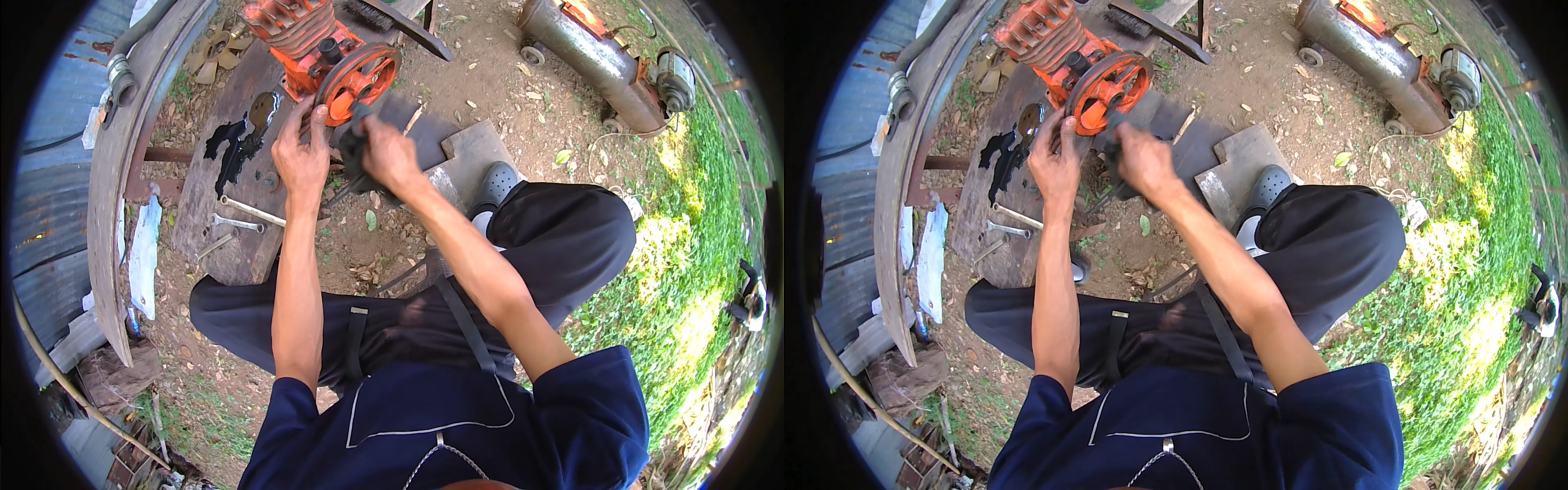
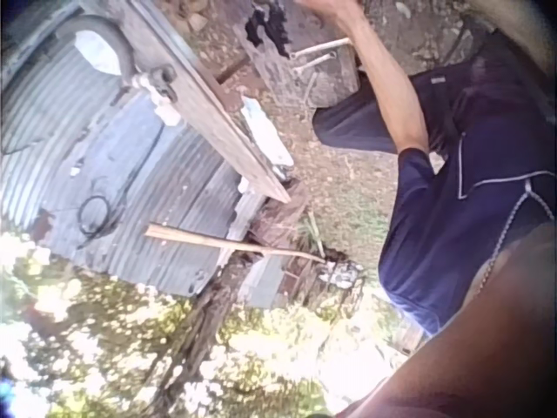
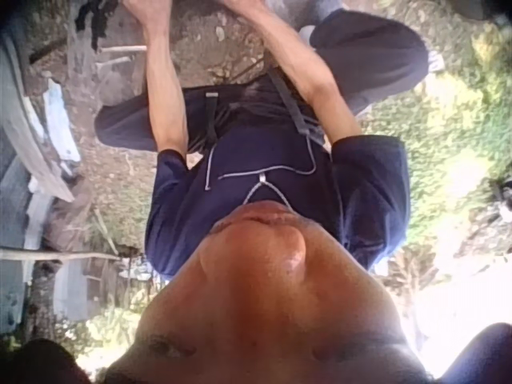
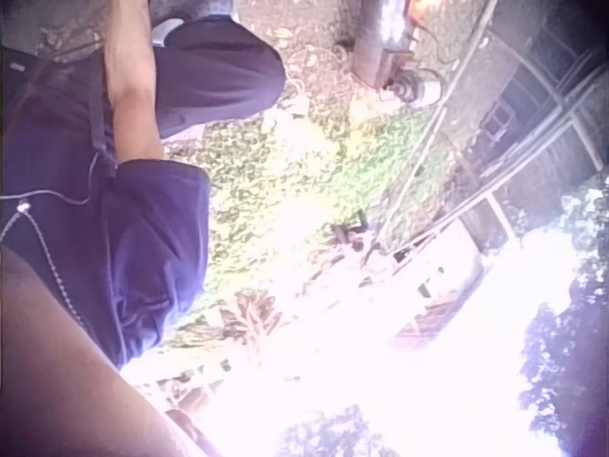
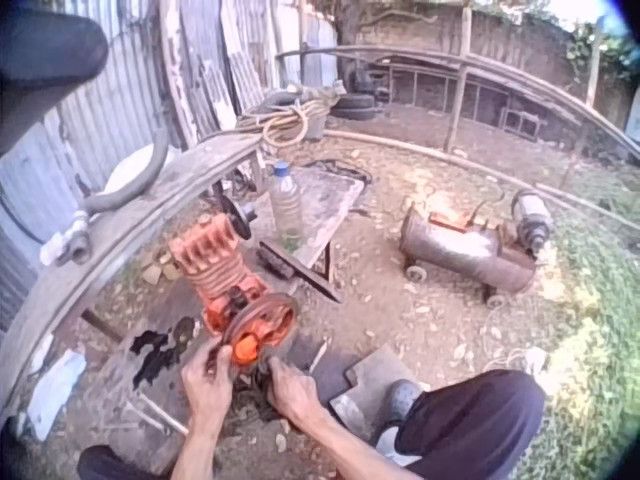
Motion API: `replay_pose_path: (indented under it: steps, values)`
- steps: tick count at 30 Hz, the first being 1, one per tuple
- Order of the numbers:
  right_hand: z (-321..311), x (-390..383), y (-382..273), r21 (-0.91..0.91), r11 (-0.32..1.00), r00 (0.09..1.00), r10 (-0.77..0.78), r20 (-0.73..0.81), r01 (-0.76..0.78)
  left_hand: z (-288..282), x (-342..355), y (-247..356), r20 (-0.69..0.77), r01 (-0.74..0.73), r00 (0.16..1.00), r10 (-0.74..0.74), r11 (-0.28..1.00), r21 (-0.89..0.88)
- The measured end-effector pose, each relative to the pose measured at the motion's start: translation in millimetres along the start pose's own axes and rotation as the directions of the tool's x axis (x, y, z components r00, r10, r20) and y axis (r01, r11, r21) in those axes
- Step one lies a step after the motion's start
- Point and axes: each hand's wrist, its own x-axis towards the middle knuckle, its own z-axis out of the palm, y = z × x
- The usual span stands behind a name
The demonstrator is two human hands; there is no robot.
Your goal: The person uses a screwdriver and a wrench to disassemble a red air compressor pump on a workbench, removes a small valve component, and cleans it with a cloth.
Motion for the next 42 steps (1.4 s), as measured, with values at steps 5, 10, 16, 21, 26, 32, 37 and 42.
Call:
replay_pose_path:
  steps: [5,10,16,21,26,32,37,42]
  values:
    - [3,-8,-12,0.233,0.971,0.998,-0.053,-0.017,0.055,2,-2,1,0.022,0.081,0.997,-0.080,0.996,-0.047]
    - [-12,-1,-3,0.086,0.996,0.997,-0.015,0.069,0.009,-1,-1,13,0.053,0.012,0.998,-0.017,0.996,0.086]
    - [-17,-9,46,-0.038,0.999,0.976,-0.009,-0.218,0.001,3,-2,8,-0.013,-0.043,0.999,0.045,0.993,0.113]
    - [-60,23,46,-0.310,0.908,0.942,-0.322,-0.091,0.281,7,-4,7,-0.006,-0.012,1.000,0.012,0.996,0.092]
    - [-62,41,37,-0.465,0.803,0.925,-0.359,0.121,0.373,7,-3,8,-0.010,-0.055,0.998,0.057,0.989,0.141]
    - [-57,43,31,0.176,0.979,0.975,-0.130,0.179,0.098,3,-2,10,0.017,0.003,1.000,-0.004,0.998,0.066]
    - [-52,49,44,0.863,0.248,0.897,0.075,0.436,-0.440,2,0,13,0.033,-0.007,0.999,0.002,0.991,0.133]
    - [-61,52,41,0.104,0.990,0.965,-0.115,0.234,0.093,3,-2,13,0.038,-0.015,0.999,0.010,0.992,0.126]
